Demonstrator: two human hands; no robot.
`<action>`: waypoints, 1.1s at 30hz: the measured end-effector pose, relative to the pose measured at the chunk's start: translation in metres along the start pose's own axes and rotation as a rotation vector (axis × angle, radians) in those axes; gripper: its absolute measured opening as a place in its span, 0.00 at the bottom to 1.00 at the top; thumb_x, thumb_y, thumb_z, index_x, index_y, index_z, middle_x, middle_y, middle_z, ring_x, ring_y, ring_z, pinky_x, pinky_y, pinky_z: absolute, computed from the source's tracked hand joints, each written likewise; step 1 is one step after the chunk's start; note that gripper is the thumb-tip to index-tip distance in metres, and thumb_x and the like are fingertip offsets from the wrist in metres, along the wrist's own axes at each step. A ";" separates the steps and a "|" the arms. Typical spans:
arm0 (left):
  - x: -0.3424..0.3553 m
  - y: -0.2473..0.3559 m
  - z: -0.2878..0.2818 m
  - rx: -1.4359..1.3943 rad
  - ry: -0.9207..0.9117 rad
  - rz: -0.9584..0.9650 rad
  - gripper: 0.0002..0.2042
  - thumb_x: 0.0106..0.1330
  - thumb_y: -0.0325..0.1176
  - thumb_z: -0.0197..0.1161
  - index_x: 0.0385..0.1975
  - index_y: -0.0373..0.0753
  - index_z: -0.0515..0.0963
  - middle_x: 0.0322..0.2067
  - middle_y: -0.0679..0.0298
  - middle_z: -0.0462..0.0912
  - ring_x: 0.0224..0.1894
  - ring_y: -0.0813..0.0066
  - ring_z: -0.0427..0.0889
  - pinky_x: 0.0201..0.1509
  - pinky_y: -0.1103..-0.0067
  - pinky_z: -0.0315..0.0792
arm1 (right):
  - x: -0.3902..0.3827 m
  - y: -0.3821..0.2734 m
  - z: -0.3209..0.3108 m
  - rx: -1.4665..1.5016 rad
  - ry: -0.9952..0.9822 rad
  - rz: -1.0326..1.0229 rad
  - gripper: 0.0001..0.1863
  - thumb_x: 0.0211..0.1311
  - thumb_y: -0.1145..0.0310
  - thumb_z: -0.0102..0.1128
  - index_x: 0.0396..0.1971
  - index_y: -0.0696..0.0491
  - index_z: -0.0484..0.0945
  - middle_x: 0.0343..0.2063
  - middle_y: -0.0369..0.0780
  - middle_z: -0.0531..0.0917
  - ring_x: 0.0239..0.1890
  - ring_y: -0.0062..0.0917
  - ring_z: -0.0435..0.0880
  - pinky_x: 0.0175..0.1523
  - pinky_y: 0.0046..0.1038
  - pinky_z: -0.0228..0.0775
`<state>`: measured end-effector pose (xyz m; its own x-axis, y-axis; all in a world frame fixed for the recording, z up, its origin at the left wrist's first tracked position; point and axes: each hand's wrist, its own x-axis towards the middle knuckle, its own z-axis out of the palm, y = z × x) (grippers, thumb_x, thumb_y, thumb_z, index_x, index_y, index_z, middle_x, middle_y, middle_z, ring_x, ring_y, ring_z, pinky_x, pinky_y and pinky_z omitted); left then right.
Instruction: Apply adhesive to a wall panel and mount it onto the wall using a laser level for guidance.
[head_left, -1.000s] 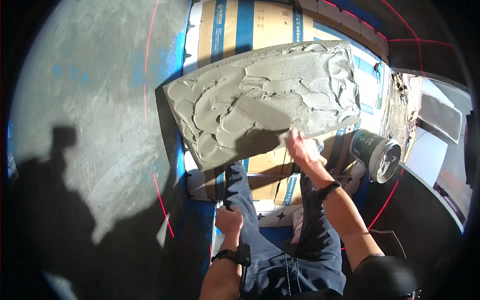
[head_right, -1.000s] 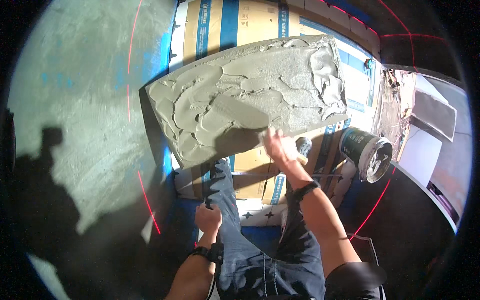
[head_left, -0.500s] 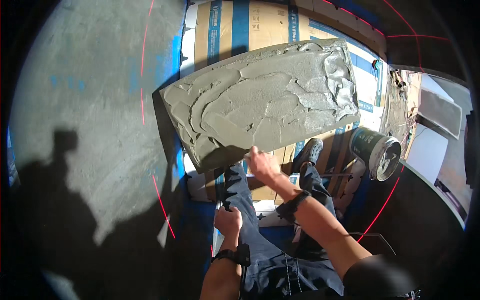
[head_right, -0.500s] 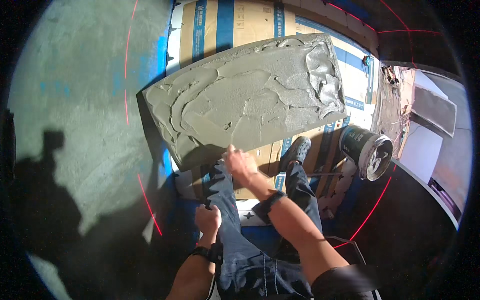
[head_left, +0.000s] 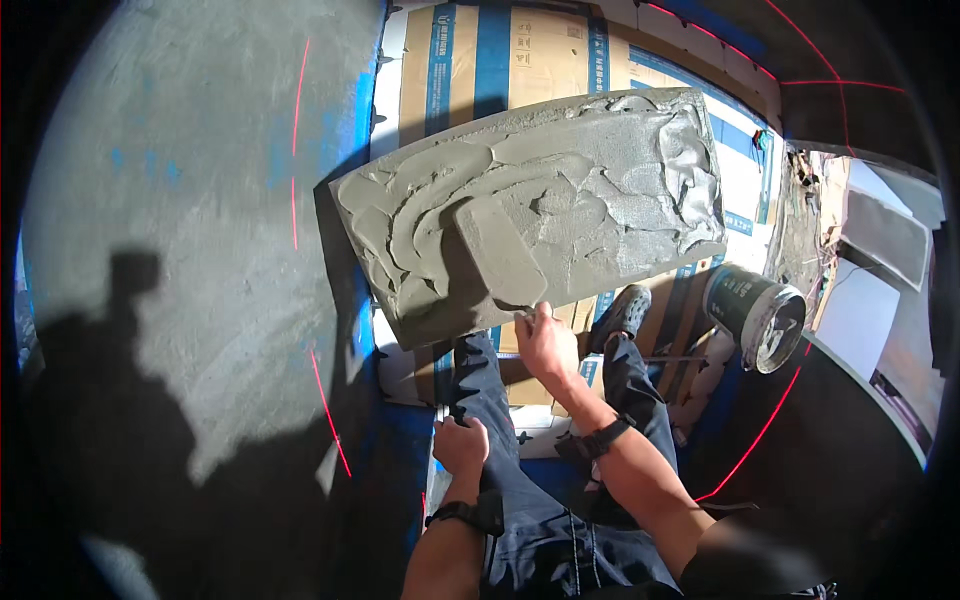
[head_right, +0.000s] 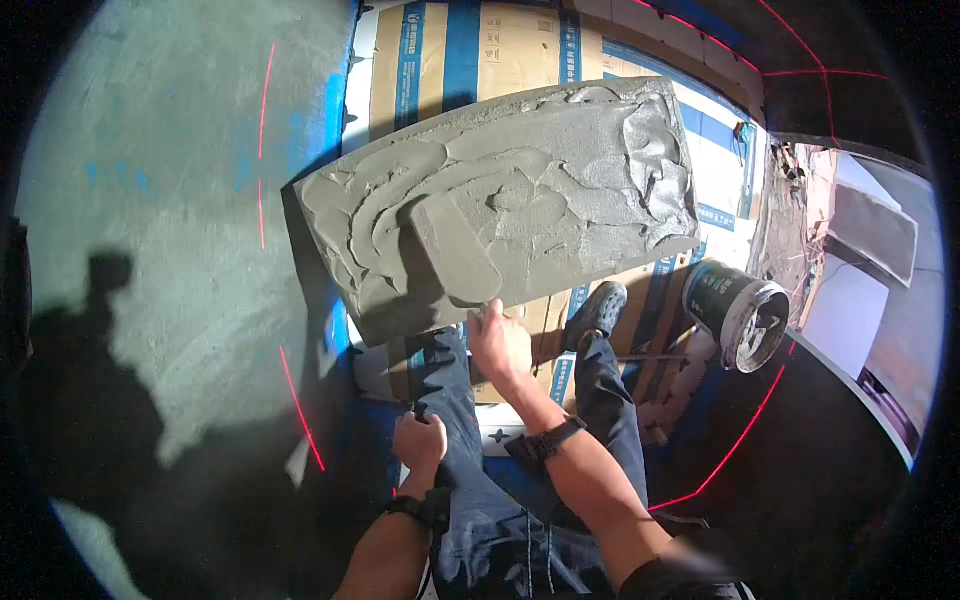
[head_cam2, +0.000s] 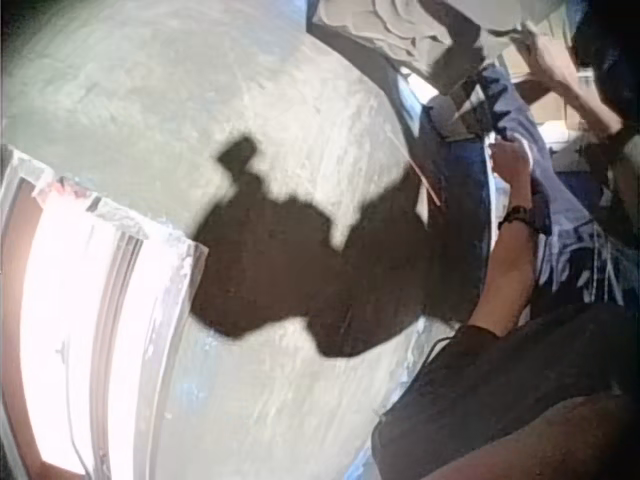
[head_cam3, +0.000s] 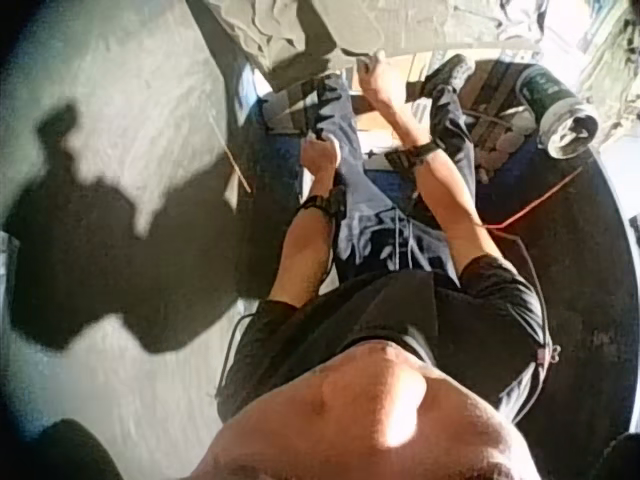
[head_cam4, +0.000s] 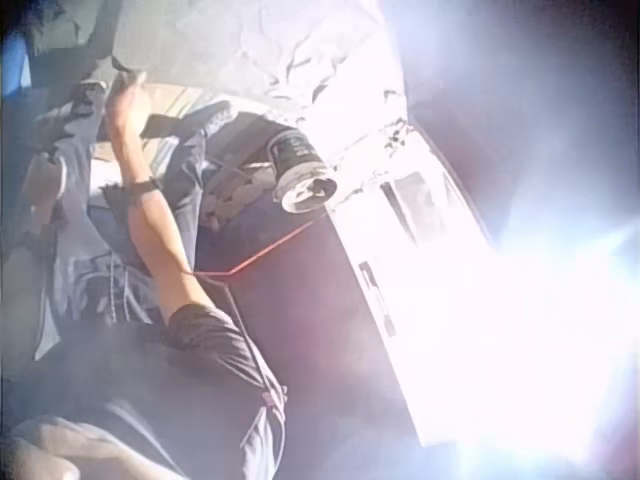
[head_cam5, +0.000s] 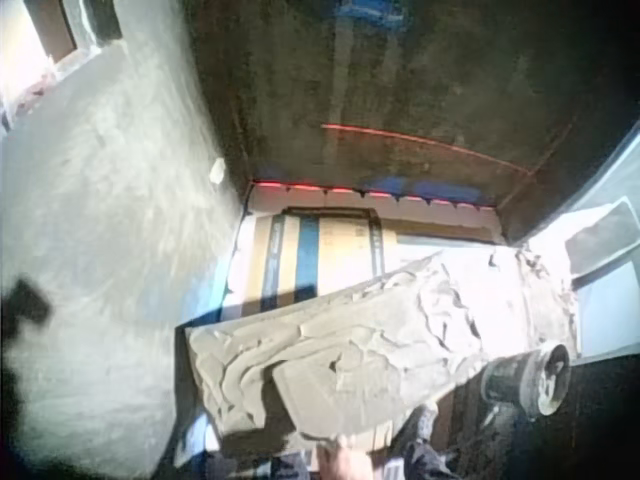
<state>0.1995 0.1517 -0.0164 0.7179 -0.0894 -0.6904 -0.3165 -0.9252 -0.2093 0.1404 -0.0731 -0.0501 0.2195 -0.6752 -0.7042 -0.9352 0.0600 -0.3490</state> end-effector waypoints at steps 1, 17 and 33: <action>-0.001 0.002 0.001 0.000 0.005 0.003 0.21 0.64 0.44 0.59 0.44 0.30 0.83 0.45 0.46 0.83 0.46 0.48 0.85 0.52 0.58 0.79 | 0.008 -0.010 -0.001 -0.074 0.017 -0.093 0.21 0.73 0.52 0.54 0.41 0.59 0.71 0.32 0.57 0.86 0.35 0.54 0.87 0.41 0.50 0.80; -0.003 0.014 0.000 0.038 0.014 -0.016 0.18 0.61 0.43 0.63 0.42 0.33 0.83 0.43 0.50 0.84 0.45 0.49 0.85 0.49 0.60 0.80 | 0.063 -0.024 -0.073 0.079 0.161 0.061 0.24 0.71 0.53 0.54 0.46 0.63 0.73 0.31 0.61 0.85 0.37 0.59 0.86 0.47 0.53 0.79; -0.004 0.009 0.007 -0.054 0.081 0.092 0.18 0.61 0.40 0.63 0.41 0.31 0.83 0.44 0.47 0.83 0.48 0.47 0.84 0.54 0.61 0.77 | 0.094 -0.006 -0.158 -0.034 0.182 0.046 0.24 0.70 0.54 0.54 0.45 0.63 0.75 0.34 0.60 0.85 0.43 0.56 0.86 0.51 0.51 0.78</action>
<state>0.1896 0.1466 -0.0203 0.7358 -0.2022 -0.6463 -0.3509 -0.9301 -0.1085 0.1229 -0.2533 -0.0164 0.1249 -0.7945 -0.5943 -0.9527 0.0712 -0.2955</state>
